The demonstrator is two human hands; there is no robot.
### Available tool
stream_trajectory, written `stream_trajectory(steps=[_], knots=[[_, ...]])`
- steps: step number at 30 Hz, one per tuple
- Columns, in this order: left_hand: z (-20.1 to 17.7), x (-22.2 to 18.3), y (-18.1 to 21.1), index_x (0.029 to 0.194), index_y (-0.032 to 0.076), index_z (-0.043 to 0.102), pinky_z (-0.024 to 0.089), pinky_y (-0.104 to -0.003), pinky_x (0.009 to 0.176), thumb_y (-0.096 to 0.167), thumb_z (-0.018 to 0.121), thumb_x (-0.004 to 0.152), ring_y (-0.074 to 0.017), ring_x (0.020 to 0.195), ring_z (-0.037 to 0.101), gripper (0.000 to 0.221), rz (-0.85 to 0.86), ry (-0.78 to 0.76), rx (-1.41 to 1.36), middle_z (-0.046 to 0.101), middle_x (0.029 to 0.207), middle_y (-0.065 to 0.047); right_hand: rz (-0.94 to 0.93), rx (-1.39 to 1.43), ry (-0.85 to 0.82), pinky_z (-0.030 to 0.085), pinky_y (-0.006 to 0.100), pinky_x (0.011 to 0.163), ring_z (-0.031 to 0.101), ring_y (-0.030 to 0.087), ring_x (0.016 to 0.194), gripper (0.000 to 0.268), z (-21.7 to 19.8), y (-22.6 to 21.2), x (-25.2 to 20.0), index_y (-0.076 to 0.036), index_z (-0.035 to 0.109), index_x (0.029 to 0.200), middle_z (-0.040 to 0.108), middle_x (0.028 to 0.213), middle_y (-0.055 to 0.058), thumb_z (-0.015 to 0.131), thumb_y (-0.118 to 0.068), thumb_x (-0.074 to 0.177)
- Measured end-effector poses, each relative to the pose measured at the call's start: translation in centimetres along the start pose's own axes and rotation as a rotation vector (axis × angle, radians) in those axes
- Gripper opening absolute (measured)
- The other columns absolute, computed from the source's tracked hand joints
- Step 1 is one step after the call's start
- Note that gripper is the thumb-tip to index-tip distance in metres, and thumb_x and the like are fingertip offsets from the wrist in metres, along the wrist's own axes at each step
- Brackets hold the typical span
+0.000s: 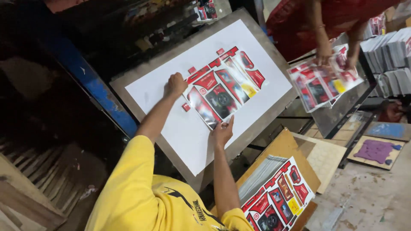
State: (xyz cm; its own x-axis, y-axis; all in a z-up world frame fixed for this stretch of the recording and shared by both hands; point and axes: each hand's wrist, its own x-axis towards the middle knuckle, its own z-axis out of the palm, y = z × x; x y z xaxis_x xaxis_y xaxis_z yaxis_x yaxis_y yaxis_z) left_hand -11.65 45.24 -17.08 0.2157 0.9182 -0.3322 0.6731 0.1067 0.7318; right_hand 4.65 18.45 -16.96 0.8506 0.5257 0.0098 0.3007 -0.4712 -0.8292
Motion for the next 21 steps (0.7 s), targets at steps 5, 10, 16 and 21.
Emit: stream_trajectory(steps=[5, 10, 16, 21], knots=[[0.6, 5.0, -5.3, 0.100, 0.000, 0.069, 0.055, -0.052, 0.086, 0.023, 0.073, 0.081, -0.0433, 0.098, 0.068, 0.029, 0.060, 0.161, 0.106, 0.070, 0.106, -0.026, -0.151, -0.025, -0.110, 0.053, 0.033, 0.060, 0.064, 0.015, 0.070, 0.067, -5.2, -8.9, -2.7, -0.012, 0.046, 0.151, 0.066, 0.101, 0.007, 0.069, -0.007, 0.088], [-11.3, -13.0, 6.6, 0.100, 0.003, 0.072, 0.055, -0.049, 0.072, 0.018, 0.071, 0.089, -0.0376, 0.082, 0.071, 0.018, 0.628, 0.411, -0.141, 0.073, 0.087, -0.016, -0.207, -0.410, 0.070, 0.055, 0.038, 0.083, 0.067, 0.030, 0.087, 0.047, -17.5, -6.9, -6.8, -0.017, 0.069, 0.137, 0.067, 0.098, 0.014, 0.068, -0.008, 0.091], [-8.4, -37.1, 10.9, 0.083, 0.005, 0.071, 0.052, -0.029, 0.058, 0.008, 0.062, 0.093, -0.0148, 0.062, 0.065, 0.013, 1.006, 0.076, -0.627, 0.068, 0.073, -0.008, -0.003, -0.971, 0.232, 0.041, 0.054, 0.108, 0.047, 0.043, 0.135, 0.070, -30.5, 7.1, -14.3, -0.010, 0.064, 0.135, 0.057, 0.143, 0.018, 0.075, -0.032, 0.070], [7.3, -44.5, 7.8, 0.096, 0.006, 0.076, 0.055, -0.027, 0.058, 0.014, 0.069, 0.091, -0.0104, 0.065, 0.069, 0.012, 0.383, -0.628, -0.653, 0.074, 0.076, -0.006, -0.048, -0.881, 0.063, 0.027, 0.052, 0.119, 0.034, 0.045, 0.144, 0.097, -32.7, 16.0, -17.0, 0.006, 0.049, 0.143, 0.040, 0.153, 0.029, 0.082, -0.049, 0.070]])
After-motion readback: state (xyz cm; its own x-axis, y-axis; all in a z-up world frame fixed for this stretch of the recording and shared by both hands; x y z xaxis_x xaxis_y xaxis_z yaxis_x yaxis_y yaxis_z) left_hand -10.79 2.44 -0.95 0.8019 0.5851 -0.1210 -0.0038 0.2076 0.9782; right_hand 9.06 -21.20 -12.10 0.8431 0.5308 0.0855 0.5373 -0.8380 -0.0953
